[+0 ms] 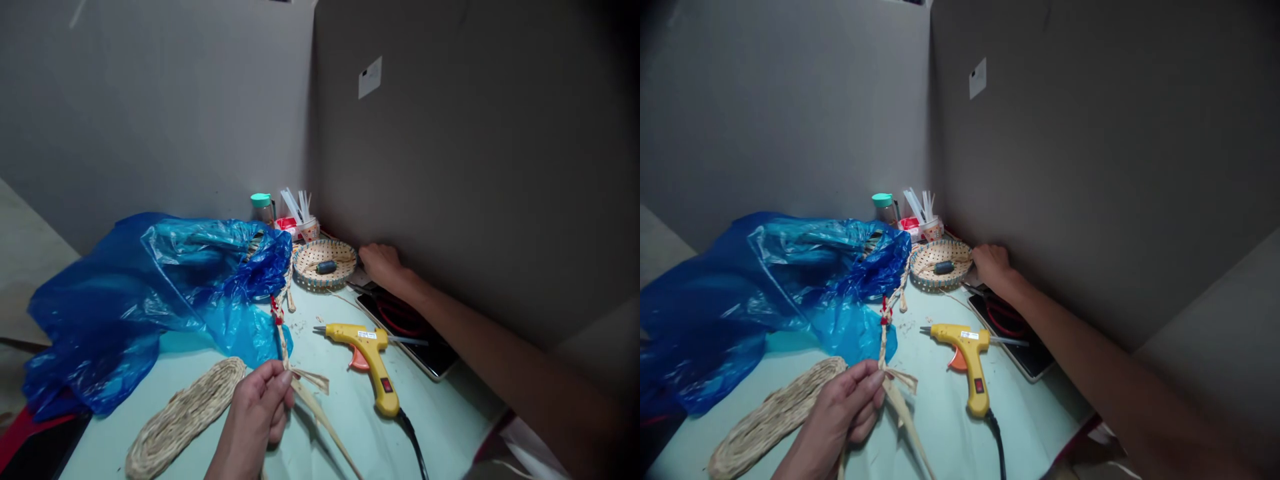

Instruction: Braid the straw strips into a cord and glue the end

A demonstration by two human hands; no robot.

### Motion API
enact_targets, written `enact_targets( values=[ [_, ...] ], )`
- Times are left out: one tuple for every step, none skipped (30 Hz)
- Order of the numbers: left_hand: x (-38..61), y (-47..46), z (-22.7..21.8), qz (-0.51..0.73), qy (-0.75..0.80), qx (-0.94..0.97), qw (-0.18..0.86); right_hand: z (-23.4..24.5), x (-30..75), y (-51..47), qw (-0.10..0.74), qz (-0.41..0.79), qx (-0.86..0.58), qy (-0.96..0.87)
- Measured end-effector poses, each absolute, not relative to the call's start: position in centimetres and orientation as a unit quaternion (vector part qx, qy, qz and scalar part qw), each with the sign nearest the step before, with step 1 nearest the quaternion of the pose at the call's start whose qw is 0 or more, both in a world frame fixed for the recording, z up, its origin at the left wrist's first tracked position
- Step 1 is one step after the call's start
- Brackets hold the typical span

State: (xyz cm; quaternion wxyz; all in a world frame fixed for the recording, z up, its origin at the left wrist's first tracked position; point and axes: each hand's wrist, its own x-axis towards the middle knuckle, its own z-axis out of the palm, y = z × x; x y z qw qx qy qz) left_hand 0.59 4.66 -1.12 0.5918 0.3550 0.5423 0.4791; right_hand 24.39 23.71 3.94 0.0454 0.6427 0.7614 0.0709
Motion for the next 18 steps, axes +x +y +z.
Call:
enact_targets(
  values=[
    [0.6, 4.7, -1.2, 0.478, 0.541, 0.354, 0.594, 3.9, 24.4, 23.8, 0.043, 0.072, 0.650, 0.755],
    [0.5, 4.7, -1.3, 0.478, 0.539, 0.355, 0.596, 3.8, 24.3, 24.0, 0.040, 0.073, 0.657, 0.750],
    [0.4, 4.8, -1.4, 0.476, 0.536, 0.356, 0.599, 3.8, 24.2, 24.0, 0.037, 0.073, 0.661, 0.746],
    [0.4, 4.9, -1.6, 0.474, 0.533, 0.358, 0.602, 3.7, 24.1, 24.0, 0.031, 0.073, 0.663, 0.744],
    [0.3, 5.0, -1.7, 0.471, 0.529, 0.361, 0.606, 3.6, 23.9, 24.0, 0.023, 0.072, 0.665, 0.743],
    [0.2, 5.0, -1.8, 0.470, 0.526, 0.364, 0.609, 3.6, 23.8, 23.9, 0.012, 0.072, 0.665, 0.743],
    [0.2, 5.1, -1.8, 0.469, 0.522, 0.368, 0.611, 3.7, 23.7, 23.8, -0.001, 0.072, 0.666, 0.743],
    [0.2, 5.2, -1.9, 0.469, 0.519, 0.370, 0.612, 3.8, 23.6, 23.6, -0.016, 0.074, 0.665, 0.743],
    [0.2, 5.2, -1.9, 0.470, 0.517, 0.371, 0.612, 4.1, 23.7, 23.4, -0.035, 0.077, 0.664, 0.743],
    [0.2, 5.2, -2.0, 0.471, 0.517, 0.370, 0.612, 4.6, 23.7, 23.1, -0.057, 0.081, 0.663, 0.742],
    [0.3, 5.2, -2.0, 0.471, 0.519, 0.367, 0.612, 5.2, 23.9, 22.9, -0.081, 0.088, 0.660, 0.742],
    [0.3, 5.2, -2.0, 0.470, 0.521, 0.364, 0.613, 5.9, 24.0, 22.5, -0.108, 0.094, 0.655, 0.742],
    [0.3, 5.2, -2.1, 0.467, 0.525, 0.362, 0.613, 6.8, 24.2, 22.1, -0.135, 0.099, 0.647, 0.744],
    [0.3, 5.2, -2.1, 0.465, 0.526, 0.363, 0.613, 7.7, 24.4, 21.7, -0.161, 0.101, 0.635, 0.749],
    [0.2, 5.2, -2.2, 0.462, 0.527, 0.365, 0.613, 8.6, 24.5, 21.2, -0.180, 0.098, 0.620, 0.758],
    [0.2, 5.2, -2.2, 0.460, 0.525, 0.368, 0.614, 9.5, 24.6, 20.6, -0.198, 0.086, 0.598, 0.772],
    [0.1, 5.2, -2.2, 0.459, 0.522, 0.370, 0.616, 10.2, 24.6, 20.0, -0.218, 0.060, 0.573, 0.788],
    [0.0, 5.2, -2.3, 0.459, 0.516, 0.372, 0.620, 10.8, 24.5, 19.3, -0.250, 0.004, 0.534, 0.808]
  ],
)
